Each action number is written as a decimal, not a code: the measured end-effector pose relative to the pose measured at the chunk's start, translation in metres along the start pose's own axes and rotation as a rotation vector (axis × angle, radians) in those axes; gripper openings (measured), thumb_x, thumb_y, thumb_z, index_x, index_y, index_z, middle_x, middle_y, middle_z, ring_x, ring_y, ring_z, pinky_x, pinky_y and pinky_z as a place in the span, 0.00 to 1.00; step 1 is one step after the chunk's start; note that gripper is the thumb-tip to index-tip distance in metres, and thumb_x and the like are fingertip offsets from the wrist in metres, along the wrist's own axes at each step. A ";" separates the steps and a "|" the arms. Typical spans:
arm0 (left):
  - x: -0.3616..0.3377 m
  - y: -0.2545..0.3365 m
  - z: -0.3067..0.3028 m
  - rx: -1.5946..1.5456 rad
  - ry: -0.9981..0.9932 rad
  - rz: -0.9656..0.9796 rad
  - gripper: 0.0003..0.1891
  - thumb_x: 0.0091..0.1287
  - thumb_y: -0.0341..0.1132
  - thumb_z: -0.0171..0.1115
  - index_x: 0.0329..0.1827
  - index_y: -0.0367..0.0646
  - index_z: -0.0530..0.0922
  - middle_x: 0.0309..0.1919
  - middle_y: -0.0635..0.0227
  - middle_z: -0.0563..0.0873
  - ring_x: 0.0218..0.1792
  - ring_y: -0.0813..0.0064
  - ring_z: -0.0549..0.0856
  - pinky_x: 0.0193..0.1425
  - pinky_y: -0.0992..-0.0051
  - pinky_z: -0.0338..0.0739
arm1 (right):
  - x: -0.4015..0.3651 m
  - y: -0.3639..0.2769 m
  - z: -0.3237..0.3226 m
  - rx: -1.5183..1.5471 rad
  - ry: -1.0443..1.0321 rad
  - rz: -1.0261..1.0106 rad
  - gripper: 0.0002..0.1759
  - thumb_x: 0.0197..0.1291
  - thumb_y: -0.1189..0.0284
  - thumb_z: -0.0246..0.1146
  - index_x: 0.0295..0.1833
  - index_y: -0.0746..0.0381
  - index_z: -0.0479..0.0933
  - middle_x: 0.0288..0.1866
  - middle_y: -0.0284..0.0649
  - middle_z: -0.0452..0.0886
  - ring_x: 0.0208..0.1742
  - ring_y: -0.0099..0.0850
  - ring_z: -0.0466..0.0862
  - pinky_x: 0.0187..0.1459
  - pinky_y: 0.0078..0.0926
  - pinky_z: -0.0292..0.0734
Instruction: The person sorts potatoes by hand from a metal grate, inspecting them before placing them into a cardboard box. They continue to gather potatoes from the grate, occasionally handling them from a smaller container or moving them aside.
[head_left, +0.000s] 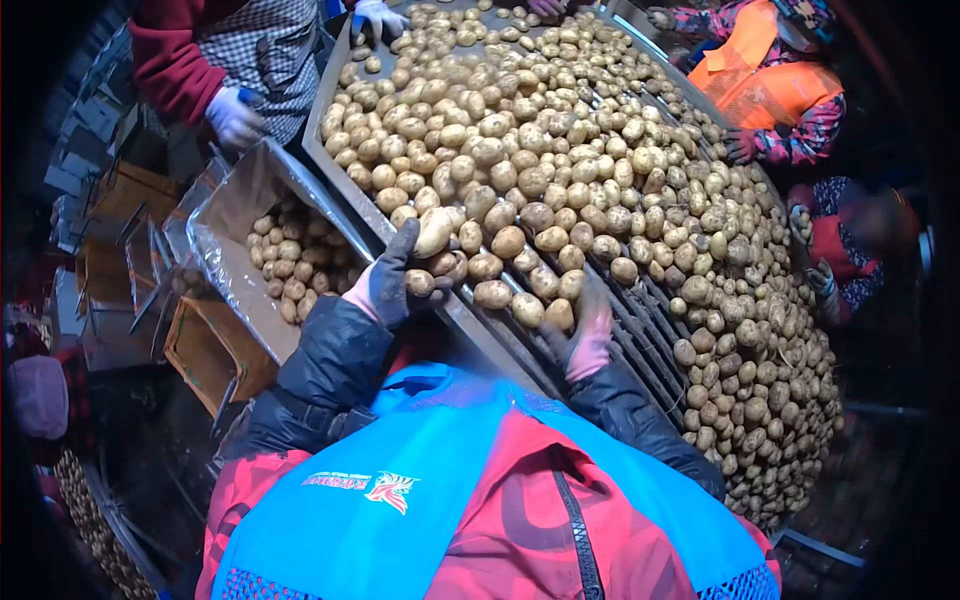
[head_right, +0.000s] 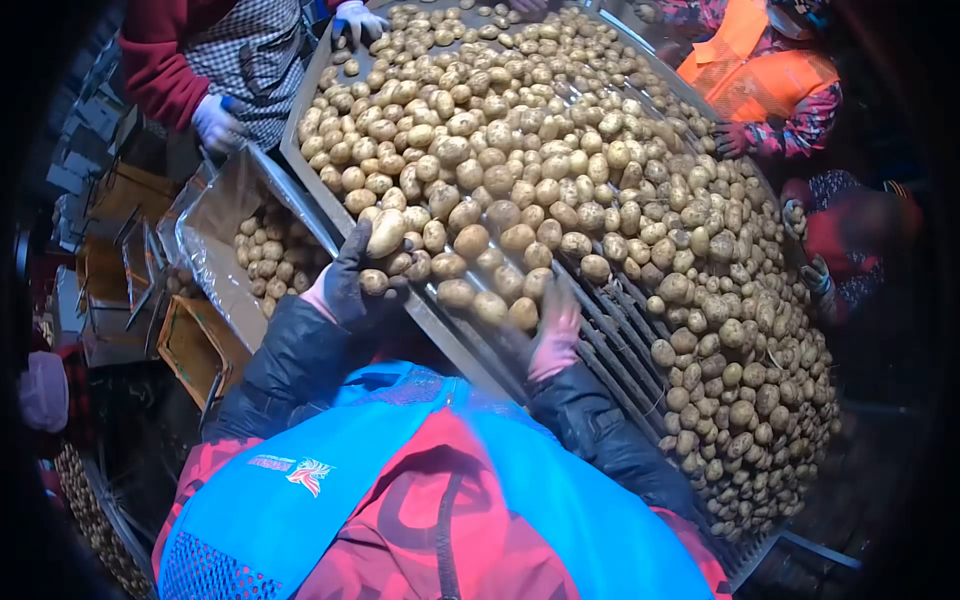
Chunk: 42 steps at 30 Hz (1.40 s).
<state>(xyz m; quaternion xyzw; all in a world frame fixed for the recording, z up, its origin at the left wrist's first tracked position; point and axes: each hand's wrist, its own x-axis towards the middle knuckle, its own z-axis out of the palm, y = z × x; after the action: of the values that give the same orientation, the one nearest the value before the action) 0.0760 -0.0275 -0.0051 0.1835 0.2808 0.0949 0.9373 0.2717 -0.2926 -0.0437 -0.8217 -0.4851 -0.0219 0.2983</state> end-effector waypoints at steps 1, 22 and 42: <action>0.013 -0.002 0.004 -0.057 0.009 -0.009 0.31 0.73 0.65 0.56 0.59 0.44 0.78 0.44 0.65 0.84 0.36 0.70 0.82 0.35 0.75 0.77 | -0.009 -0.005 0.003 0.012 -0.049 -0.020 0.57 0.46 0.48 0.79 0.75 0.68 0.64 0.72 0.65 0.66 0.72 0.65 0.67 0.74 0.59 0.60; 0.041 0.020 -0.022 -0.082 -0.191 -0.340 0.38 0.76 0.65 0.50 0.67 0.37 0.76 0.60 0.57 0.85 0.49 0.66 0.87 0.43 0.74 0.85 | 0.220 -0.005 0.122 -0.336 -0.152 -0.177 0.40 0.53 0.71 0.67 0.73 0.31 0.73 0.79 0.54 0.58 0.77 0.66 0.61 0.65 0.61 0.74; 0.074 0.048 -0.016 -0.247 -0.438 -0.448 0.37 0.79 0.58 0.49 0.80 0.37 0.61 0.74 0.45 0.71 0.64 0.58 0.82 0.55 0.64 0.86 | 0.096 0.003 -0.023 -0.185 0.076 0.295 0.49 0.47 0.54 0.79 0.72 0.63 0.69 0.68 0.60 0.71 0.67 0.58 0.73 0.66 0.62 0.65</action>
<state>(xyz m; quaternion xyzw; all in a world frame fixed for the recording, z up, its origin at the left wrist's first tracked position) 0.1243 0.0421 -0.0342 0.0184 0.0926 -0.1219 0.9880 0.3311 -0.2298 0.0051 -0.9065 -0.3434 -0.0537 0.2395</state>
